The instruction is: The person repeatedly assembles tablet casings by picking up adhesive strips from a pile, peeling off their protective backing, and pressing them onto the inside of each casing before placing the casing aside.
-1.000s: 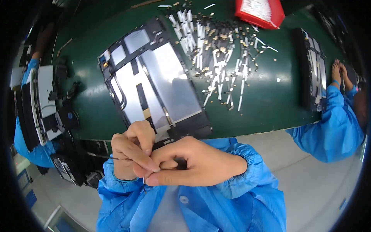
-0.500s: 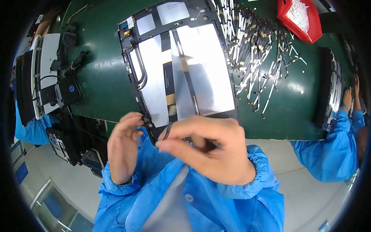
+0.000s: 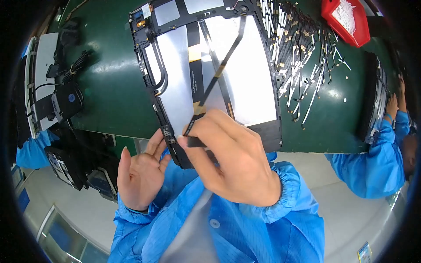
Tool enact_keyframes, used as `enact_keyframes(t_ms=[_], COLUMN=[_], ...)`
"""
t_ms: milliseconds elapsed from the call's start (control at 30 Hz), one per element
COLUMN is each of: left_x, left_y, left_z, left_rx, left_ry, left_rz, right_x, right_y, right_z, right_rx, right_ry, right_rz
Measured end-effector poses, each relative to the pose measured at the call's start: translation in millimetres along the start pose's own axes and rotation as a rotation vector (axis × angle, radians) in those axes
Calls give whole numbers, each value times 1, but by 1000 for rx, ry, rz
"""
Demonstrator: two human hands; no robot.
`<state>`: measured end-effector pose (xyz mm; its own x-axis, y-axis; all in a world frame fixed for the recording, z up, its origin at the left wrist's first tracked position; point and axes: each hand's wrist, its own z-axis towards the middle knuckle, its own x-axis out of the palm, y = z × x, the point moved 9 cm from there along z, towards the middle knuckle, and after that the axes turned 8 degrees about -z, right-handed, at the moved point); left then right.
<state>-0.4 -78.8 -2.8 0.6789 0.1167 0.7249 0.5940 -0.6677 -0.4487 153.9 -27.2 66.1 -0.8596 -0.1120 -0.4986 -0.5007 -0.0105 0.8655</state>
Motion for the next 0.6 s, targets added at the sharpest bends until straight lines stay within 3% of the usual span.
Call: enact_keyframes(t_ms=[100,167,300,400,600], left_x=[-1,-1,2,8,4], left_y=[-7,-20,-29,-31,-32], left_z=[7,14,26,31,35], left_rx=[127,354,546,562,561], left_ry=[91,2,-33,-53,-33], left_rz=[142,435,519,673,598], right_x=[9,15,15,12,16], right_y=[3,9,9,7,9], right_z=[7,9,10,10,9], right_rx=[-48,-72,-42,-5,-30], right_ry=[25,59,17,2,62], right_rz=[-106,-207,-313,-293,-289])
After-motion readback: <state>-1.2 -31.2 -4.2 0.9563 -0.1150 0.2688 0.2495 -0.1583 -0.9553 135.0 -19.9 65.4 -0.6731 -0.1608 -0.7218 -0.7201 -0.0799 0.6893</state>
